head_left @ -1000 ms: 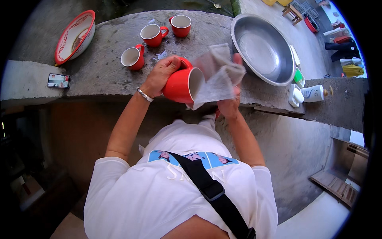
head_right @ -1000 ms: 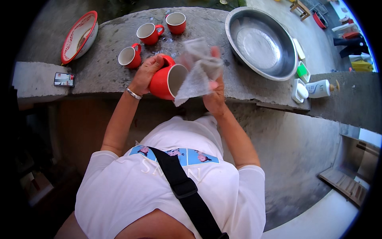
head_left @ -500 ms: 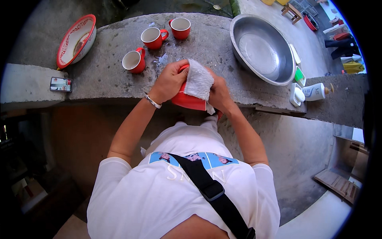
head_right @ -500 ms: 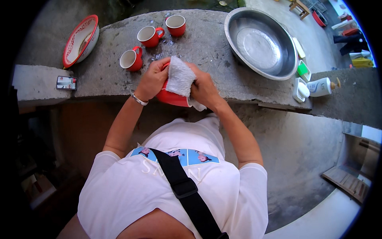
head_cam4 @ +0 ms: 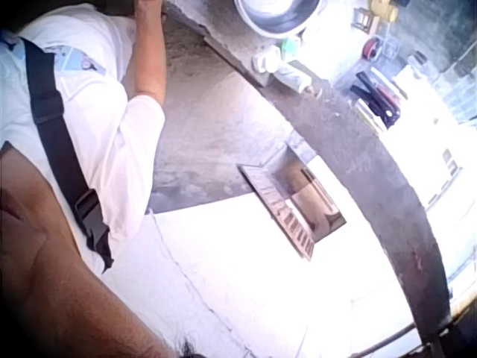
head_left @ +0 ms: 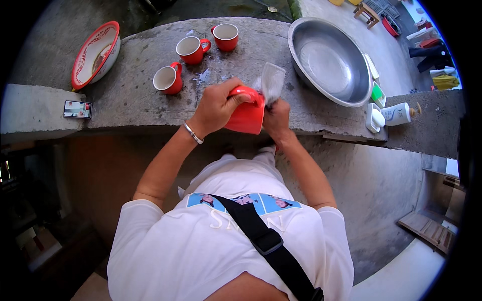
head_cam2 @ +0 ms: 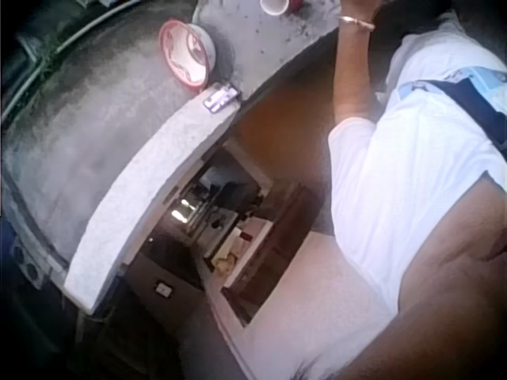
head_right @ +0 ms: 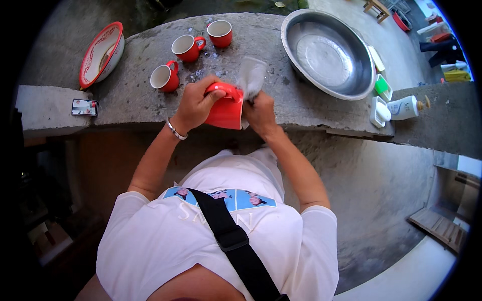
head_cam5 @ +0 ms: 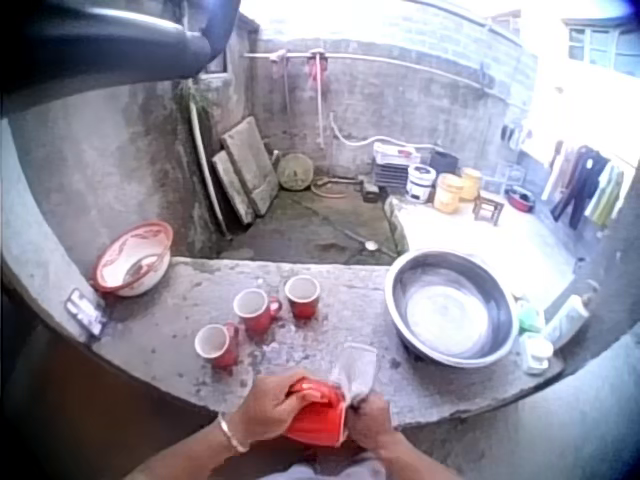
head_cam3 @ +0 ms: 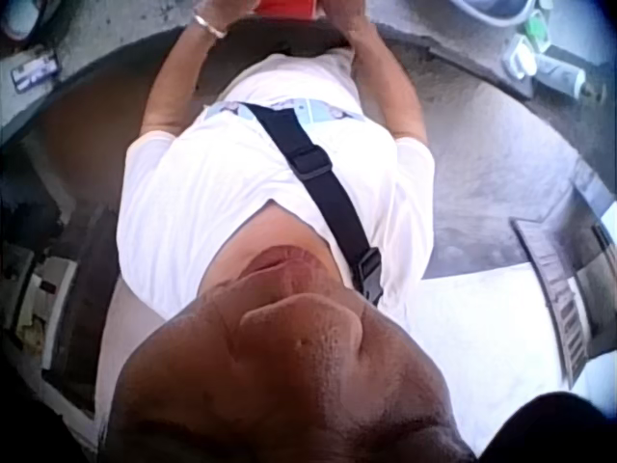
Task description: The person dries several red ceramic mugs using a white cloth. They wipe the exterior and interior of each mug thoroughly, handling them one at a time, and place the dried mugs on a concrete ledge next to a metal basin.
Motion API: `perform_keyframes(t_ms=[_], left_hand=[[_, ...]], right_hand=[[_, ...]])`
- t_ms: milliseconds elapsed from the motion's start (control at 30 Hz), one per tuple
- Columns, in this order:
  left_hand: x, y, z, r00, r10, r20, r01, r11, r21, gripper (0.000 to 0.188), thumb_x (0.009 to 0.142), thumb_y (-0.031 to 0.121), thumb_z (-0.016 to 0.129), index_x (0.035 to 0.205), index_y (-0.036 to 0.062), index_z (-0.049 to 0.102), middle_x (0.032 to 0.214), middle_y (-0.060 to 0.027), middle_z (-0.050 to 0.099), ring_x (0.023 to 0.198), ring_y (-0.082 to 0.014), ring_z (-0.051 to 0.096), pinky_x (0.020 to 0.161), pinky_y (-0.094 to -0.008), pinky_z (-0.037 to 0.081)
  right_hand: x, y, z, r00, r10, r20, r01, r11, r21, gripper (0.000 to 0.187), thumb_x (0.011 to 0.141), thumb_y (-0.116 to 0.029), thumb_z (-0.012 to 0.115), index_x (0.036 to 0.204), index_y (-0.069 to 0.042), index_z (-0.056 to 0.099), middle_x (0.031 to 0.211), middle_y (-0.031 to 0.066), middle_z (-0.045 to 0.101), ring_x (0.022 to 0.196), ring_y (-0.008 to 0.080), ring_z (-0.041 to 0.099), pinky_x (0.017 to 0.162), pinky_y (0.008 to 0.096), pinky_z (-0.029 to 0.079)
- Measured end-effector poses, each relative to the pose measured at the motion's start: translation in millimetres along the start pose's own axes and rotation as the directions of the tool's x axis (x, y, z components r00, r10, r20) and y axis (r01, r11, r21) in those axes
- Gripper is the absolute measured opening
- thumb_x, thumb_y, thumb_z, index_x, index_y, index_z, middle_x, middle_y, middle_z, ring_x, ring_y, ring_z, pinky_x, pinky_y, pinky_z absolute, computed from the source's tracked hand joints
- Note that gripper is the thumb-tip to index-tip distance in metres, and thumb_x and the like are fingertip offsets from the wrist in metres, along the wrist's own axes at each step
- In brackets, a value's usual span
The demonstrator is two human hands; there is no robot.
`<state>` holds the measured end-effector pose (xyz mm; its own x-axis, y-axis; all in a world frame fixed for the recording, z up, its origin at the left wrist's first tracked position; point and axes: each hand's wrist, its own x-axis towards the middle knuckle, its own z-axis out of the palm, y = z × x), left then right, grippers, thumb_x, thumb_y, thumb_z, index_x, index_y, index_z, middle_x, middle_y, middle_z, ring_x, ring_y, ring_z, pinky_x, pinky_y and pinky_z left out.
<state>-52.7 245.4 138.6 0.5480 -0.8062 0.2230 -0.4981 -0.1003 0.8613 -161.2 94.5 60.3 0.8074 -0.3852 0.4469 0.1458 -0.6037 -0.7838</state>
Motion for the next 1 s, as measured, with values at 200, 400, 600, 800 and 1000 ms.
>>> perform_keyframes(t_ms=[200,400,600,800,1000], left_hand=[[4.3,-18.2,7.9,0.961,-0.221,0.164,0.276,0.769,-0.576,0.019,0.091,0.017,0.052,0.091,-0.0005,0.060,0.079,-0.0132,0.062,0.071,-0.0239,0.058,0.070,-0.0307,0.046],[21.5,9.4,-5.4,0.935,0.322,0.148,-0.351,0.899,0.261,0.012,0.082,0.016,0.058,0.088,0.0058,0.060,0.085,-0.0073,0.065,0.079,-0.0271,0.062,0.077,-0.0318,0.048],[11.4,6.8,-5.5,0.844,0.465,0.266,-0.533,0.777,0.334,0.066,0.070,0.046,0.069,0.119,0.0037,0.054,0.133,-0.0122,0.049,0.133,-0.0287,0.033,0.105,-0.0455,0.032],[-2.3,-14.2,2.4,0.974,-0.158,0.162,0.225,0.750,-0.621,0.082,0.081,0.061,0.057,0.137,0.0053,0.037,0.131,-0.0134,0.047,0.124,-0.0220,0.041,0.098,-0.0340,0.037],[1.8,1.1,13.6,0.976,-0.203,-0.078,0.152,0.895,-0.419,0.045,0.083,0.040,0.065,0.104,0.0001,0.059,0.096,-0.0071,0.062,0.090,-0.0143,0.058,0.082,-0.0290,0.046]], right_hand=[[27.8,-14.3,-20.0,0.925,-0.353,0.140,0.349,0.936,0.056,0.024,0.068,-0.006,0.067,0.090,-0.002,0.061,0.079,0.0154,0.060,0.065,0.0335,0.060,0.058,0.0356,0.048],[-16.3,-11.7,19.7,0.559,0.441,0.702,-0.760,-0.065,0.646,0.027,0.083,-0.018,0.065,0.106,-0.005,0.059,0.089,0.0021,0.065,0.076,0.0135,0.063,0.066,0.0290,0.052],[-10.2,23.4,27.2,0.899,0.416,0.133,-0.397,0.650,0.648,0.023,0.080,-0.011,0.067,0.102,-0.004,0.063,0.091,0.0060,0.067,0.077,0.0142,0.064,0.067,0.0279,0.052],[14.0,4.8,-25.5,0.997,-0.056,0.057,0.054,0.998,0.031,0.026,0.069,0.001,0.067,0.095,0.000,0.064,0.091,0.0129,0.067,0.079,0.0234,0.067,0.067,0.0303,0.051],[40.0,-22.3,-31.4,0.969,-0.235,0.082,0.224,0.966,0.126,0.028,0.068,-0.003,0.071,0.094,0.001,0.061,0.088,0.0163,0.064,0.077,0.0290,0.065,0.064,0.0317,0.050]])
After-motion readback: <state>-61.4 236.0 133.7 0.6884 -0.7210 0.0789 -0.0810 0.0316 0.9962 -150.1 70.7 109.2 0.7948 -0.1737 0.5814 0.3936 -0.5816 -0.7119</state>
